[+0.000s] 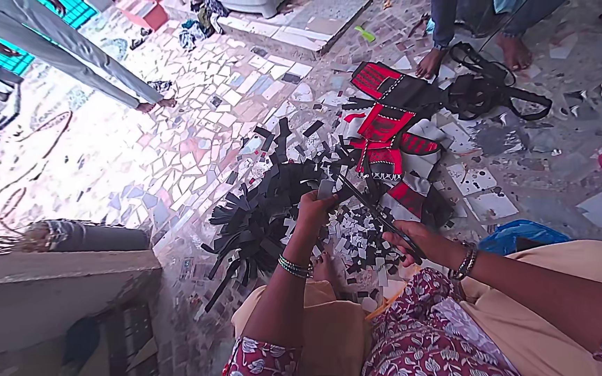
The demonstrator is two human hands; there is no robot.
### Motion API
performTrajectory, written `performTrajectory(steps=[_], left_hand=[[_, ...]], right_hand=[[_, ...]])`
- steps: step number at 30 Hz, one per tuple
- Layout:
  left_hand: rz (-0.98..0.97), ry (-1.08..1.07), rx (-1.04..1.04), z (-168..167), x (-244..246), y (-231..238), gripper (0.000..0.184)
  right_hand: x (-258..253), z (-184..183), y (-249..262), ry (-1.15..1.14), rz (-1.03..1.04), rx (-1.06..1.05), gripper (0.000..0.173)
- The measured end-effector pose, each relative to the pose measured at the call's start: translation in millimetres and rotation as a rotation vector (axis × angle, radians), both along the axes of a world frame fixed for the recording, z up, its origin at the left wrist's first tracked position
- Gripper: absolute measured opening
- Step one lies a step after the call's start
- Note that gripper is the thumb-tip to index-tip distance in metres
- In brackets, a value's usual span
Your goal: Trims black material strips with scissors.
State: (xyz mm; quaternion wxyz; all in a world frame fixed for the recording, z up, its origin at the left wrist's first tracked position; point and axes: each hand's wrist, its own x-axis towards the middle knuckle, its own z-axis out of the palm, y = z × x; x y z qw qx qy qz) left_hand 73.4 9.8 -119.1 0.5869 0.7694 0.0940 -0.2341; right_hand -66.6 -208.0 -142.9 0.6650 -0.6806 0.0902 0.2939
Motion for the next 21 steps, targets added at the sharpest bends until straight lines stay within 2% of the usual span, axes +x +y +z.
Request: performTrajectory(steps=[3,6,11,21], left_hand=[[0.173,-0.108,-0.047,1,7,7,0.011],[0.250,-0.132,-0.058,2,11,12,0.013],[0.178,-0.064,-0.079,1,6,7,0.011],[0.037,-0.010,-0.093,-4,-4,-8,0.010]], right_hand=[[-3,-7,0,-0.028,0.051,-0.024,0.043],[-6,-10,1,-0.090,0.124,-0.091,0.050],[-6,-10,4,-0.128,0.175,-0.129,0.054],[-4,-8,1,-0.085,0.097,-0.067,0.049]])
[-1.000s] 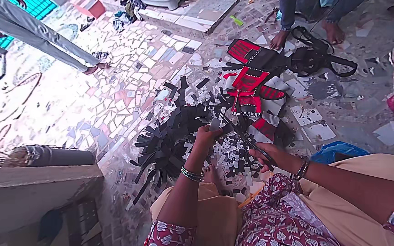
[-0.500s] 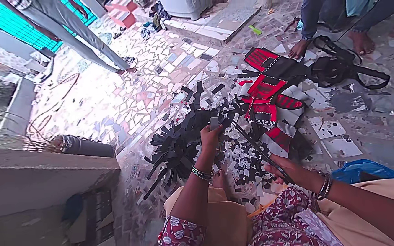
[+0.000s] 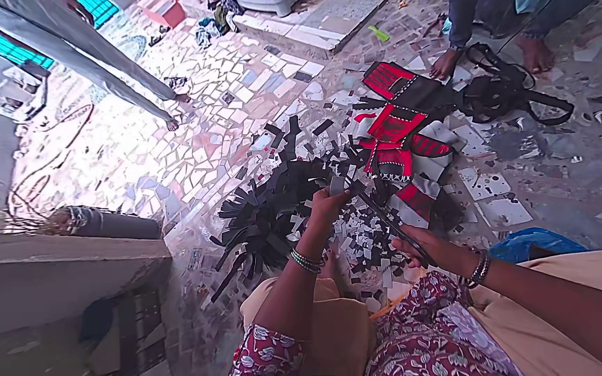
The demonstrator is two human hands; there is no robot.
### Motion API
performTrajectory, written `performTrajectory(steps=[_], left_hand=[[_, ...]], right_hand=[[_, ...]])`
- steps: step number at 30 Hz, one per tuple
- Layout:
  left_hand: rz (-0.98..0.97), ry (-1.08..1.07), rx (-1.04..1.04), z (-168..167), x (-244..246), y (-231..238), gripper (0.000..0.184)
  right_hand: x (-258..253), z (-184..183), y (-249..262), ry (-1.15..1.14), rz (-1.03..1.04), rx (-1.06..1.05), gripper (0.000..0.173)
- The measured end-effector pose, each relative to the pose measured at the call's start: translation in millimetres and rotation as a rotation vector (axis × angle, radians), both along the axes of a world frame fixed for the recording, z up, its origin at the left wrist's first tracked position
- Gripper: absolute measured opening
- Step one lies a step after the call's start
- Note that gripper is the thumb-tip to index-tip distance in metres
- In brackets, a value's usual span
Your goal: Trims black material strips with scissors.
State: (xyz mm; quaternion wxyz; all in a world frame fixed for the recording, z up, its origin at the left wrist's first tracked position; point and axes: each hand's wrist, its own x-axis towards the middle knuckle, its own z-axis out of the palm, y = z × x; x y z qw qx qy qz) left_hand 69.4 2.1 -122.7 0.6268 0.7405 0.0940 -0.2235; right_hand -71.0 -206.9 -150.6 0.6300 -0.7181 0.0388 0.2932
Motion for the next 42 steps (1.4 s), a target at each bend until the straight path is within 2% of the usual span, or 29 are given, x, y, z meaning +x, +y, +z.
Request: performTrajectory(steps=[9,26,42], left_hand=[[-0.025,0.007,0.036,-2,-1,0,0.011],[-0.027,-0.002,0.034,-3,-1,1,0.010],[0.007,0.012,0.022,-2,-2,-2,0.008]], right_hand=[[0,5,3,0.018,-0.006,0.012,0.043],[0,8,1,0.055,0.005,0.002,0.044],[1,14,4,0.082,-0.054,0.080,0.035]])
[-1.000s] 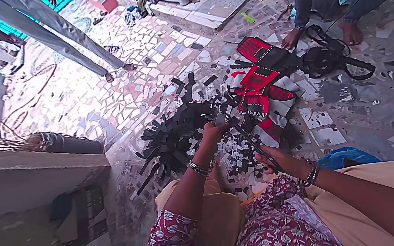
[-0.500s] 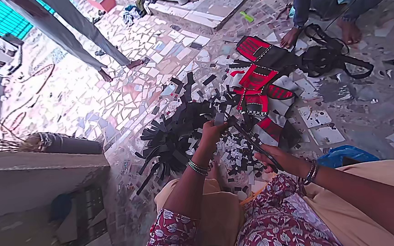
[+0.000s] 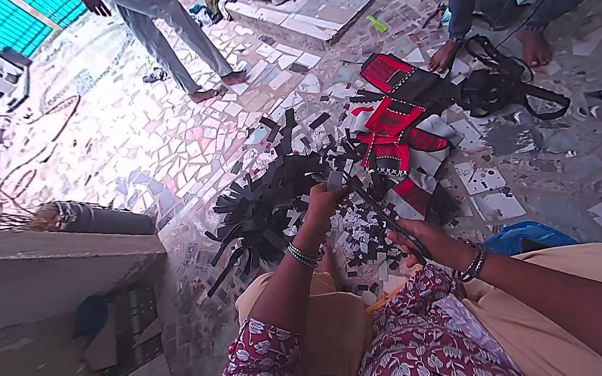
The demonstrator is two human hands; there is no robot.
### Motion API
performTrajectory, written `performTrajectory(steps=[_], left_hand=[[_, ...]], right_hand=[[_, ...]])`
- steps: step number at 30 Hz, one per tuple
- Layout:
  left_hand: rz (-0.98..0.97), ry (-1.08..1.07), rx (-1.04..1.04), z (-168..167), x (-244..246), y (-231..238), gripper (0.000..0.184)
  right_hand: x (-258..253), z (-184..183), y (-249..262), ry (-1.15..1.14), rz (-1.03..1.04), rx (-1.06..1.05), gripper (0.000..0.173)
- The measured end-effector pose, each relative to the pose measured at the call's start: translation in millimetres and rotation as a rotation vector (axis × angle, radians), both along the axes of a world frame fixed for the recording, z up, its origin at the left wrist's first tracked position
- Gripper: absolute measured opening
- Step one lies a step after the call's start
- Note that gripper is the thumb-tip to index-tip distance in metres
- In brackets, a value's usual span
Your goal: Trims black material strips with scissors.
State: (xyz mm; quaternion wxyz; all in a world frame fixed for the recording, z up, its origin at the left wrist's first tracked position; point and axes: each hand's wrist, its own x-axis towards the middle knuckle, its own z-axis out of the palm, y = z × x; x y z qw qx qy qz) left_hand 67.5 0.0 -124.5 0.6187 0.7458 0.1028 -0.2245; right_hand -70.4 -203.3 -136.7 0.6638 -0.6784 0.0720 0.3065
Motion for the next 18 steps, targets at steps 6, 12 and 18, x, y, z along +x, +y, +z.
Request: performTrajectory(steps=[6,12,18], left_hand=[[-0.015,0.009,0.012,0,0,2,0.010],[-0.034,0.012,0.018,0,-1,1,0.010],[-0.057,0.012,0.024,-4,0,-1,0.012]], right_hand=[[-1,-7,-1,-0.067,0.050,-0.075,0.040],[-2,-11,-3,-0.080,0.086,-0.110,0.047],[-1,-8,-3,-0.040,0.045,-0.076,0.045]])
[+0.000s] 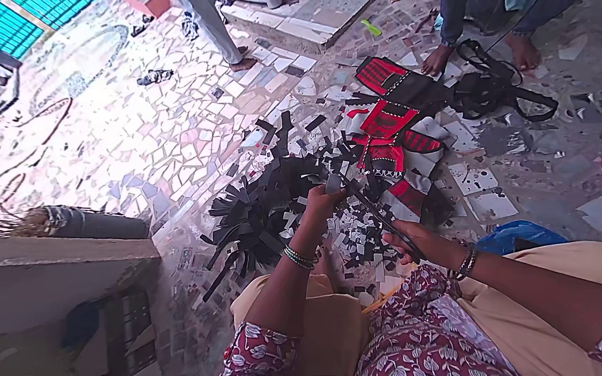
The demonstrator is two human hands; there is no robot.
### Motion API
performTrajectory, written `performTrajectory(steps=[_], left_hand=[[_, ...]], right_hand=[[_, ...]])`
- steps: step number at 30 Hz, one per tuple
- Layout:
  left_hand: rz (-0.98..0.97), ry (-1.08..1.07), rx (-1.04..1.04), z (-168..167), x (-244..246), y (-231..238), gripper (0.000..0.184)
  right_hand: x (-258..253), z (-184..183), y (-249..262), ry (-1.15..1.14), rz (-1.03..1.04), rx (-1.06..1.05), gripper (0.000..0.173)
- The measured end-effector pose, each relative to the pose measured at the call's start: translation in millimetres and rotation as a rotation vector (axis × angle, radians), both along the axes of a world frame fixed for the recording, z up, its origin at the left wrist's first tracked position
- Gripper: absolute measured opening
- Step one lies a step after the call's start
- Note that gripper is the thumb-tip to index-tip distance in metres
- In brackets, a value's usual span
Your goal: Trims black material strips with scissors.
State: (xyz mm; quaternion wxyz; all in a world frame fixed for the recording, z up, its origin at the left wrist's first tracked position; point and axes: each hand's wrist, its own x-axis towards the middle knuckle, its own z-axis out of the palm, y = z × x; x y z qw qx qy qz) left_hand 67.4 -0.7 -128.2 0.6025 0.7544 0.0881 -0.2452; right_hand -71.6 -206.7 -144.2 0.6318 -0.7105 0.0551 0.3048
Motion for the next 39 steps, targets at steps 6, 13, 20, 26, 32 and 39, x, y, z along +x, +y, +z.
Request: performTrajectory(steps=[6,13,20,26,32,39], left_hand=[[0.003,0.006,0.009,1,1,2,0.012],[-0.021,0.020,0.017,1,0,2,0.013],[-0.010,0.022,-0.016,2,-3,-2,0.013],[0.052,-0.007,-0.095,-2,-3,-1,0.012],[0.057,-0.007,-0.091,0,-2,0,0.008],[0.074,-0.019,-0.067,1,-1,1,0.010]], right_hand=[[-1,7,4,0.005,-0.034,0.043,0.037],[-2,-4,3,-0.050,0.032,-0.059,0.045],[-1,-5,3,-0.045,0.012,-0.030,0.048],[0,-1,3,-0.033,-0.023,0.012,0.043],[0,0,2,-0.026,-0.058,0.063,0.041],[-1,3,3,-0.039,-0.060,0.079,0.039]])
